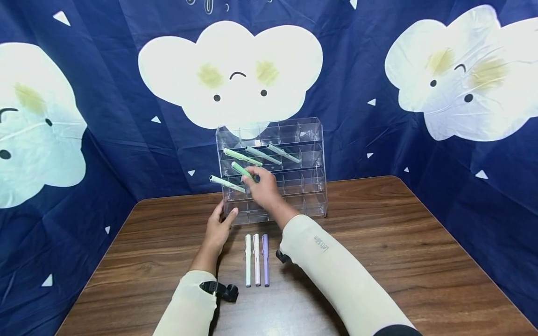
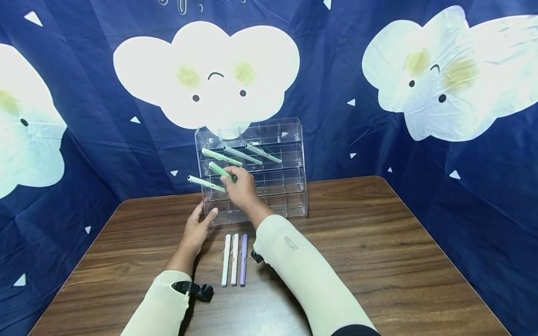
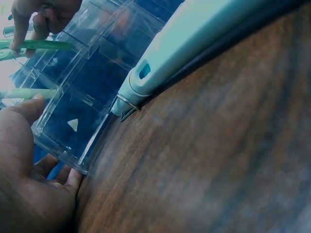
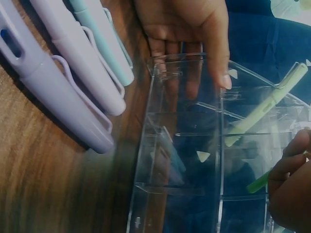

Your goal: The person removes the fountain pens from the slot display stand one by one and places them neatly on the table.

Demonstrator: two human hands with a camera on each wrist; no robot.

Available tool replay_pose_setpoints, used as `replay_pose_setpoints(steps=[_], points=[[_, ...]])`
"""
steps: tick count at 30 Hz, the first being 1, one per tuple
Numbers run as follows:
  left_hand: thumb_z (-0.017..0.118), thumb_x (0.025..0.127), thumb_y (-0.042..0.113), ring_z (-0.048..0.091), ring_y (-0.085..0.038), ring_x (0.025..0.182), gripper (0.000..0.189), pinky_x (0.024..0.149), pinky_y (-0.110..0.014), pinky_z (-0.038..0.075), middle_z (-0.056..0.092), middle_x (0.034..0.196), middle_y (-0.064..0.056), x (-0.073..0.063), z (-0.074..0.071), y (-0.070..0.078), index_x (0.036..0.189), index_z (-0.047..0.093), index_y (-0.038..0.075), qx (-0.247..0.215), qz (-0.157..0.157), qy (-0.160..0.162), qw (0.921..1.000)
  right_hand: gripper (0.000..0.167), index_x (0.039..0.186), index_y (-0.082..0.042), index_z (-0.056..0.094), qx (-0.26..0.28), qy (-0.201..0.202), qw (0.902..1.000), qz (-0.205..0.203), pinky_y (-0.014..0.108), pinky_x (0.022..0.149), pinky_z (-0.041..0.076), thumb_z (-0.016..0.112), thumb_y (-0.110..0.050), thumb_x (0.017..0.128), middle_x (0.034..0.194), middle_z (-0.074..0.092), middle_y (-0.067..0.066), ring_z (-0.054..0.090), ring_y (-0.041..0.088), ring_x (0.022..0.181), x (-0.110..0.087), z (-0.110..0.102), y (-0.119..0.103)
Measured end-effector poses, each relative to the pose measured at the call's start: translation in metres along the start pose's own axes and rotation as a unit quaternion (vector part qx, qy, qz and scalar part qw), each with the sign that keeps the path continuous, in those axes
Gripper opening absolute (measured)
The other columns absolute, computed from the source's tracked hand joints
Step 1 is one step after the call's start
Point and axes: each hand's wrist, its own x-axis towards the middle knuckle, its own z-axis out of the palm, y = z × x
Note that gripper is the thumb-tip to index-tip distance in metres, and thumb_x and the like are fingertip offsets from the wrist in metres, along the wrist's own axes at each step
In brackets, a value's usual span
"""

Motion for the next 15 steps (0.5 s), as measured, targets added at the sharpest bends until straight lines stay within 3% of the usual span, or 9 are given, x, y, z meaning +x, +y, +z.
replay_pose_setpoints(steps=[2, 4, 7, 9, 11, 13, 15], points=[[0.068, 0.110, 0.028, 0.047, -0.037, 0.155, 0.072, 0.120, -0.052, 0.044, 0.043, 0.172, -0.023, -0.001, 0.000, 0.000, 0.173, 0.035, 0.019, -0.004, -0.001, 0.001, 1.0000, 0.026, 0.132, -0.008, 0.077, 0.004, 0.004, 1.0000, -0.002, 0.047, 0.113, 0.051, 0.071, -0.016, 0.107, 0.132, 0.075, 0.013, 0.068, 0.028, 0.128, 0.001, -0.002, -0.003], [0.069, 0.110, 0.028, 0.047, -0.037, 0.155, 0.071, 0.120, -0.051, 0.044, 0.044, 0.171, -0.023, -0.001, 0.000, -0.001, 0.173, 0.036, 0.019, -0.005, 0.000, 0.001, 1.0000, 0.027, 0.132, -0.009, 0.077, 0.011, 0.009, 0.9999, -0.004, 0.042, 0.104, 0.056, 0.071, -0.017, 0.107, 0.135, 0.075, 0.013, 0.070, 0.026, 0.116, 0.002, -0.005, -0.006], [0.069, 0.110, 0.028, 0.047, -0.037, 0.155, 0.072, 0.116, -0.040, 0.047, 0.045, 0.170, -0.023, -0.001, 0.000, -0.001, 0.172, 0.036, 0.018, -0.005, 0.003, 0.002, 1.0000, 0.028, 0.134, -0.010, 0.076, 0.029, 0.011, 0.9995, -0.008, 0.034, 0.078, 0.060, 0.071, -0.017, 0.107, 0.134, 0.075, 0.013, 0.069, 0.019, 0.084, 0.003, -0.009, -0.011], [0.069, 0.110, 0.027, 0.048, -0.036, 0.154, 0.072, 0.109, -0.028, 0.049, 0.047, 0.169, -0.023, -0.001, 0.000, -0.002, 0.172, 0.036, 0.017, -0.006, 0.005, 0.001, 1.0000, 0.029, 0.135, -0.009, 0.076, 0.051, 0.010, 0.9985, -0.014, 0.029, 0.059, 0.056, 0.071, -0.015, 0.107, 0.131, 0.073, 0.015, 0.060, 0.014, 0.063, 0.003, -0.012, -0.016], [0.070, 0.110, 0.027, 0.049, -0.035, 0.152, 0.072, 0.100, -0.018, 0.048, 0.048, 0.168, -0.023, -0.001, 0.000, -0.002, 0.172, 0.036, 0.016, -0.007, 0.006, -0.001, 1.0000, 0.029, 0.135, -0.008, 0.075, 0.077, 0.010, 0.9968, -0.020, 0.027, 0.050, 0.051, 0.071, -0.014, 0.107, 0.126, 0.072, 0.017, 0.052, 0.011, 0.051, 0.003, -0.016, -0.020], [0.069, 0.110, 0.027, 0.050, -0.035, 0.152, 0.072, 0.099, -0.016, 0.048, 0.048, 0.168, -0.024, 0.000, 0.000, -0.002, 0.172, 0.036, 0.016, -0.007, 0.005, -0.002, 1.0000, 0.028, 0.134, -0.007, 0.076, 0.087, 0.016, 0.9956, -0.034, 0.024, 0.053, 0.050, 0.072, -0.013, 0.106, 0.122, 0.072, 0.017, 0.051, 0.005, 0.053, 0.003, -0.020, -0.025], [0.069, 0.110, 0.027, 0.049, -0.035, 0.153, 0.072, 0.106, -0.023, 0.049, 0.048, 0.168, -0.024, -0.001, 0.000, -0.002, 0.172, 0.035, 0.016, -0.006, 0.006, -0.002, 1.0000, 0.028, 0.133, -0.008, 0.077, 0.095, 0.017, 0.9946, -0.039, 0.025, 0.052, 0.049, 0.072, -0.013, 0.106, 0.119, 0.072, 0.016, 0.049, 0.005, 0.051, 0.003, -0.023, -0.028]])
